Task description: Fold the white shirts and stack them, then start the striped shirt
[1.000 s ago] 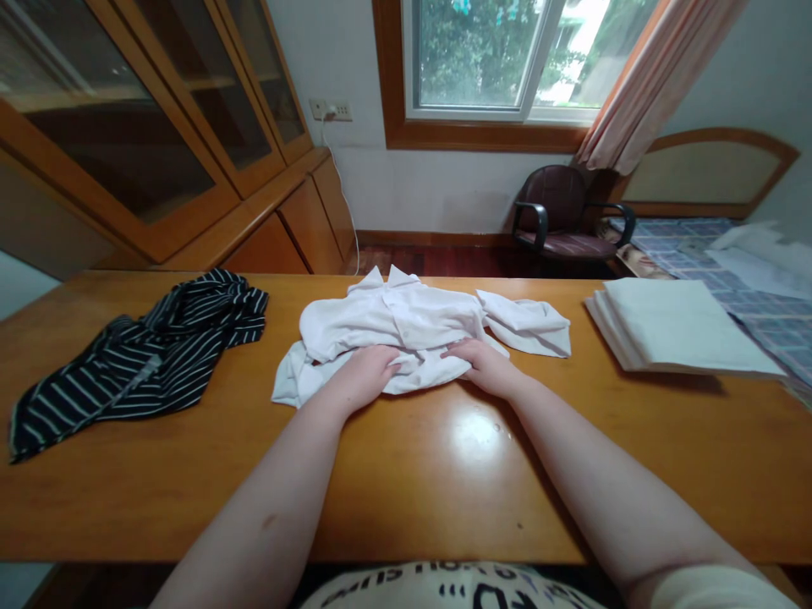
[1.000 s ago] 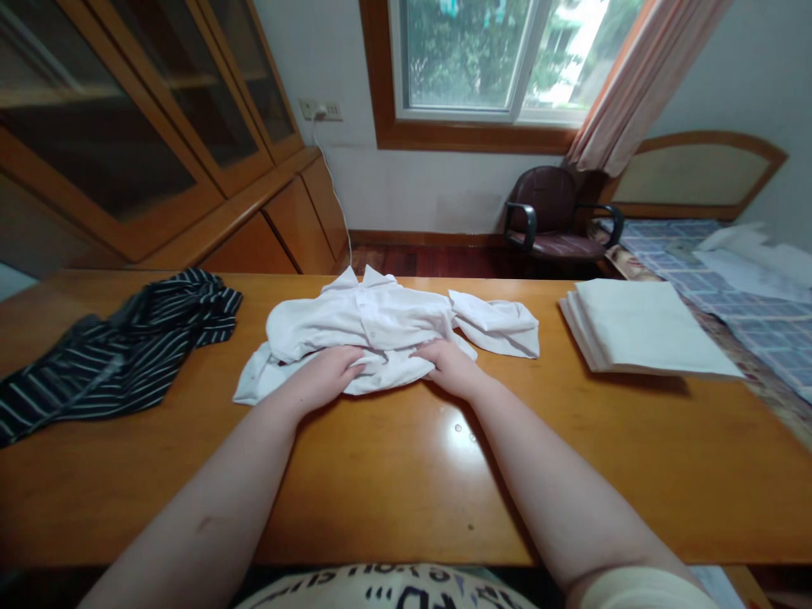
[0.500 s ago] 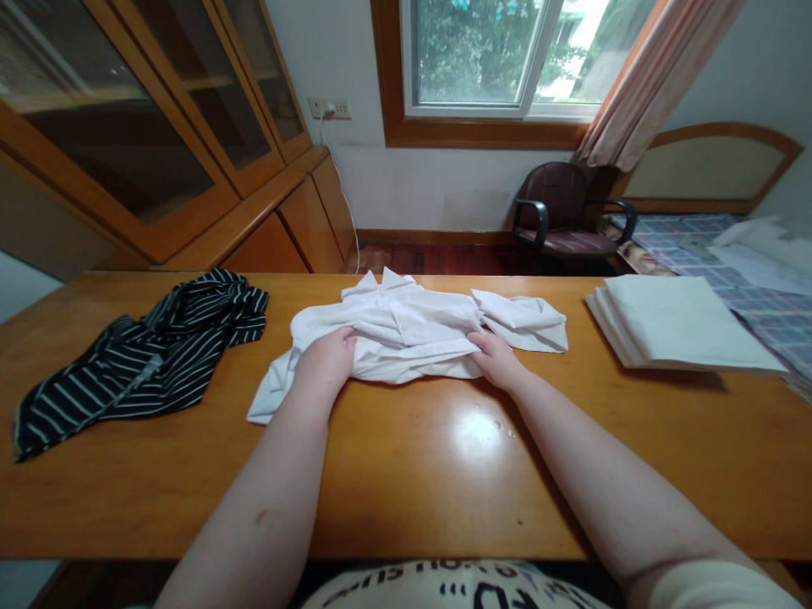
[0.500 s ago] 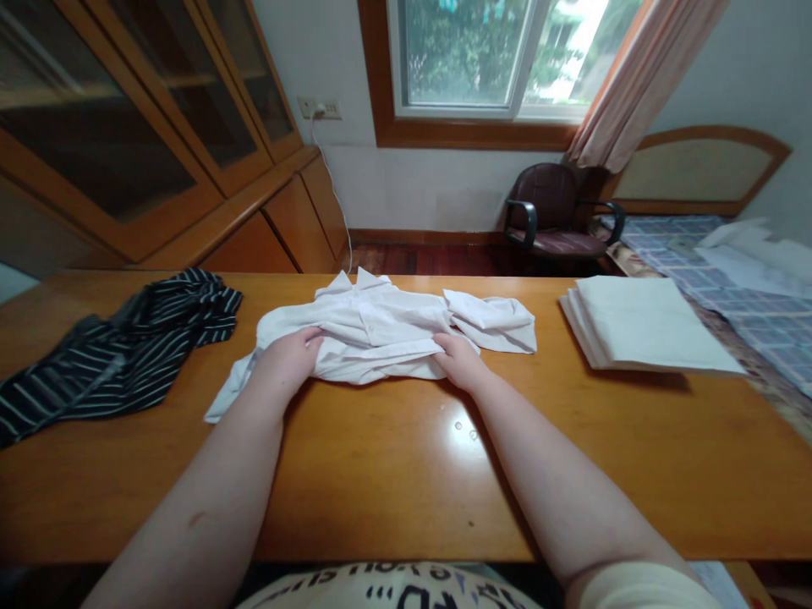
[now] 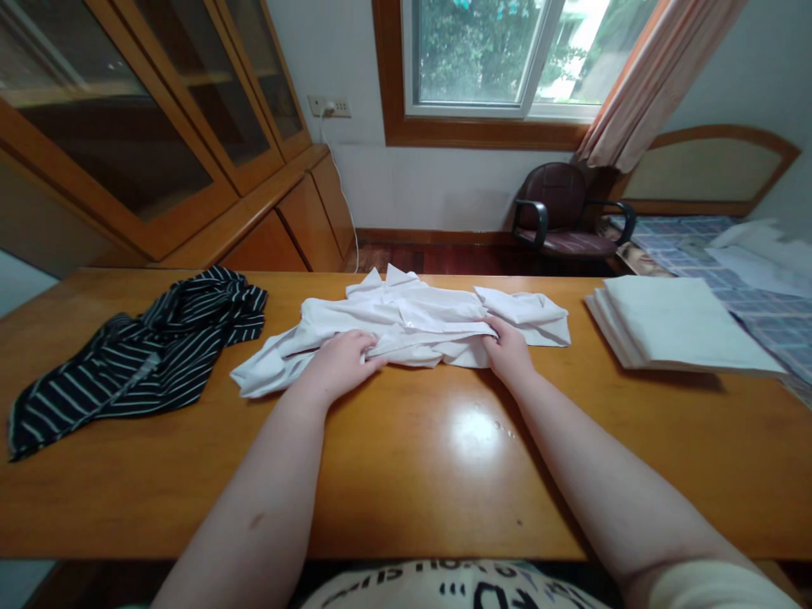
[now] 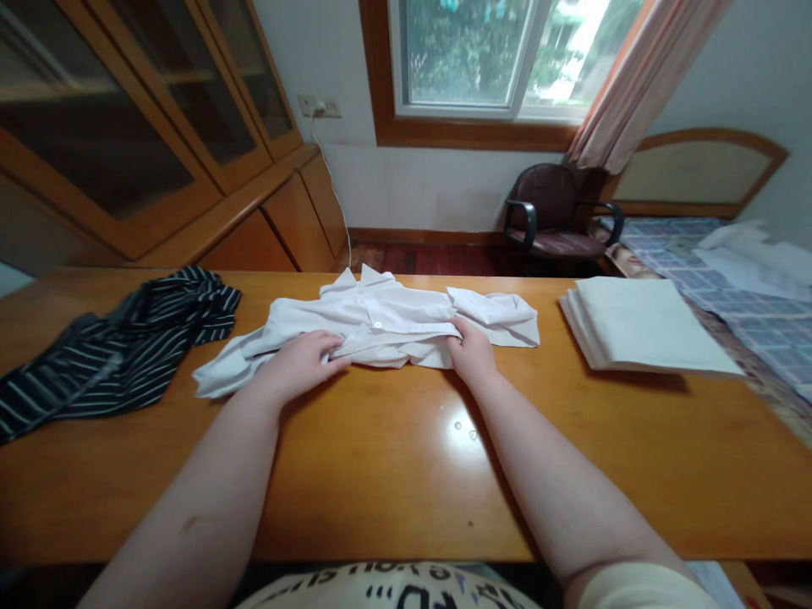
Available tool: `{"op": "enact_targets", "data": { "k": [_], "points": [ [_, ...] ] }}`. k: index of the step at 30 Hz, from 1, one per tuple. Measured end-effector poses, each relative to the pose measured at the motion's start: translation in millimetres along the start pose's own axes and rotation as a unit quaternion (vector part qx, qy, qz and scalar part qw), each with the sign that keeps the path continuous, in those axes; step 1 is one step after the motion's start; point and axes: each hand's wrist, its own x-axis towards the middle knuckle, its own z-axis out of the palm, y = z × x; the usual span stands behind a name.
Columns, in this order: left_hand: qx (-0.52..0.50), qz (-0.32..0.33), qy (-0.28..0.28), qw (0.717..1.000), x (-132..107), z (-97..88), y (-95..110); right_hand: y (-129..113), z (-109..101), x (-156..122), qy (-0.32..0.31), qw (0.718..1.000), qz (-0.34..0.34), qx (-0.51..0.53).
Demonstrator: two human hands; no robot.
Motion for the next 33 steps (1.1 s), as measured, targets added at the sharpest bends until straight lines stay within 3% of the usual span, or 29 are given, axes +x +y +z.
{"op": "enact_targets", "data": {
  "k": [4,9,12,14,16,18,20,23,27,30,33],
  "points": [
    [0.031,0.002,-0.02,0.999,1.0,1.0,5.2,-2.6,-2.6,-1.5,-0.011,0.998,0.045,-0.035],
    [-0.028,0.015,-0.052,0.998,-7.8,-16.1,15.6,-9.8,-4.9,-4.8,-0.04,0.993,0.055,-0.092],
    [-0.115,0.019,-0.126,0.985,-14.0,-18.5,21.7,-10.2,-4.0,-5.4,-0.054,0.994,0.021,-0.09],
    [-0.193,-0.021,-0.194,0.961,-15.1,-14.6,22.6,-8.6,-3.0,-4.9,-0.061,0.996,-0.001,-0.065],
    [-0.223,-0.067,-0.22,0.947,-13.1,-9.3,21.2,-6.6,-2.0,-4.0,-0.054,0.997,0.017,-0.05],
    [-0.167,-0.092,-0.164,0.968,-8.7,-4.7,18.6,-4.8,-0.9,-2.6,-0.042,0.993,0.073,-0.078],
    [-0.075,-0.09,-0.07,0.991,-3.9,-0.5,15.8,-3.5,0.8,-1.2,-0.03,0.986,0.109,-0.125],
    [0.02,-0.082,0.002,0.996,0.4,8.2,11.1,-2.7,4.7,-0.1,-0.017,0.985,0.042,-0.164],
    [0.057,-0.093,-0.05,0.993,3.8,23.5,1.4,-4.0,9.9,-3.0,-0.088,0.978,-0.093,-0.167],
    [0.037,-0.088,-0.091,0.991,10.7,30.5,-8.1,-5.2,12.4,-7.4,-0.168,0.964,-0.101,-0.181],
    [0.017,-0.058,-0.068,0.996,19.4,33.9,-15.0,-6.3,14.1,-10.5,-0.195,0.956,-0.071,-0.208]
  ]
}}
